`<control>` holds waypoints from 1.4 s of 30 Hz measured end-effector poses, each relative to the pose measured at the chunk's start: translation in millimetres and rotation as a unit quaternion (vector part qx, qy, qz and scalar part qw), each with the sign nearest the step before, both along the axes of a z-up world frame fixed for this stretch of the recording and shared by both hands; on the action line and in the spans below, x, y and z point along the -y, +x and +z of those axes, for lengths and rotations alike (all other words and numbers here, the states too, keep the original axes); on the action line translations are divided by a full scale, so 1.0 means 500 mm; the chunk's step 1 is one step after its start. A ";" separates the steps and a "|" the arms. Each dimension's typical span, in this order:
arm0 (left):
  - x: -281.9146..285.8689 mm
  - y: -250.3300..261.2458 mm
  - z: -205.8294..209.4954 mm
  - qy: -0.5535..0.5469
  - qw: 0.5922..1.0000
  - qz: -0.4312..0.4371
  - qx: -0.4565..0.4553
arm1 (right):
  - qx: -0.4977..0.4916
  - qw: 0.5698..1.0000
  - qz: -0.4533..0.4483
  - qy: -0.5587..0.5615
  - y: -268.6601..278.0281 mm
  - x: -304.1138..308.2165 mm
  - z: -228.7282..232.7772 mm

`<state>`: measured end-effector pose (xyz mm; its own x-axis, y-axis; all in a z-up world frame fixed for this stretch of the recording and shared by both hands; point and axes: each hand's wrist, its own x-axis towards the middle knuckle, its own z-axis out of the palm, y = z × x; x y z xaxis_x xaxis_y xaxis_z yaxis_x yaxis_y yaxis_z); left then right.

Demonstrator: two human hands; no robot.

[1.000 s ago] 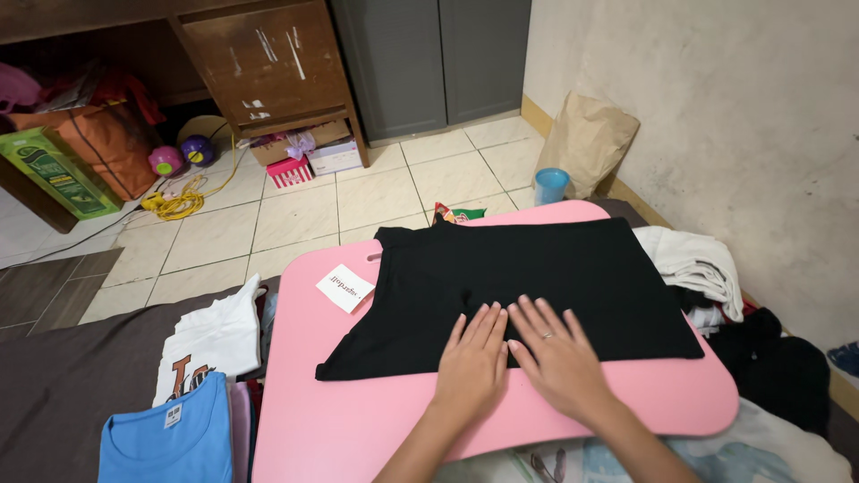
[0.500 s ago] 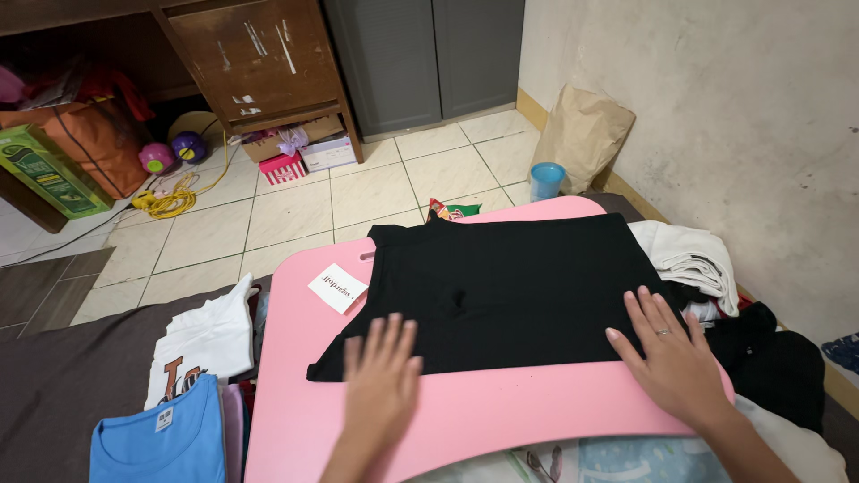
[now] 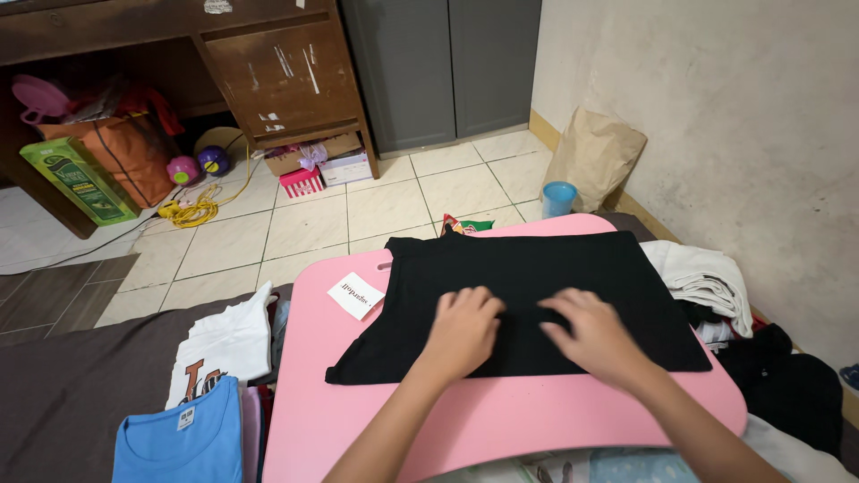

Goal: The person folds a black t-shirt on a pink folding board, smoothing and aligning it before folding the sides and bottom up. The folded shirt is placed on a stack of other folded clothes on the bed.

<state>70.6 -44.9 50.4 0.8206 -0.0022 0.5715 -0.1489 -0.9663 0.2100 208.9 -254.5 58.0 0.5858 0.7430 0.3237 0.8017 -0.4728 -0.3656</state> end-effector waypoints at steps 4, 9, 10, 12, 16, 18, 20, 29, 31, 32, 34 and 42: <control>-0.003 0.070 0.023 -0.015 0.981 -0.021 -0.195 | -0.059 0.996 0.050 -0.048 -0.007 -0.081 0.007; -0.028 0.107 0.022 -0.027 0.948 -0.029 -0.316 | -0.164 0.981 0.088 -0.054 0.013 -0.100 0.010; -0.033 0.108 0.020 -0.040 0.950 -0.047 -0.307 | -0.198 0.974 0.095 -0.050 0.020 -0.097 0.011; -0.040 0.109 0.016 -0.061 0.947 -0.061 -0.311 | -0.223 0.967 0.102 -0.063 0.038 -0.086 0.013; -0.039 0.110 0.015 -0.050 0.942 -0.048 -0.329 | -0.217 0.964 0.092 -0.123 0.098 -0.039 0.009; -0.037 0.109 0.017 -0.031 0.946 -0.040 -0.321 | -0.221 0.962 0.078 -0.143 0.145 0.006 0.004; -0.039 0.107 0.025 -0.021 0.950 -0.030 -0.309 | -0.215 0.962 0.053 -0.157 0.195 0.063 0.004; 0.011 0.085 0.015 0.145 0.979 0.044 -0.139 | 0.051 0.988 -0.104 -0.107 0.188 0.192 0.033; 0.075 0.082 -0.018 0.126 0.980 0.023 -0.155 | 0.148 0.987 -0.058 -0.004 0.118 0.137 -0.005; 0.113 0.080 -0.037 0.084 0.993 0.001 -0.085 | 0.143 0.988 -0.044 0.040 0.080 0.107 -0.027; 0.155 0.059 -0.070 0.020 1.000 -0.022 -0.002 | 0.117 0.993 -0.002 0.016 0.020 0.060 -0.061; 0.148 -0.015 -0.096 -0.050 0.998 0.000 -0.039 | 0.144 0.982 -0.080 -0.094 -0.004 0.076 -0.096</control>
<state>63.1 -119.0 2.6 0.8628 0.0510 0.5029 -0.1288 -0.9399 0.3162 206.8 -292.4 9.8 0.6043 0.7115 0.3585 0.7690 -0.6386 -0.0290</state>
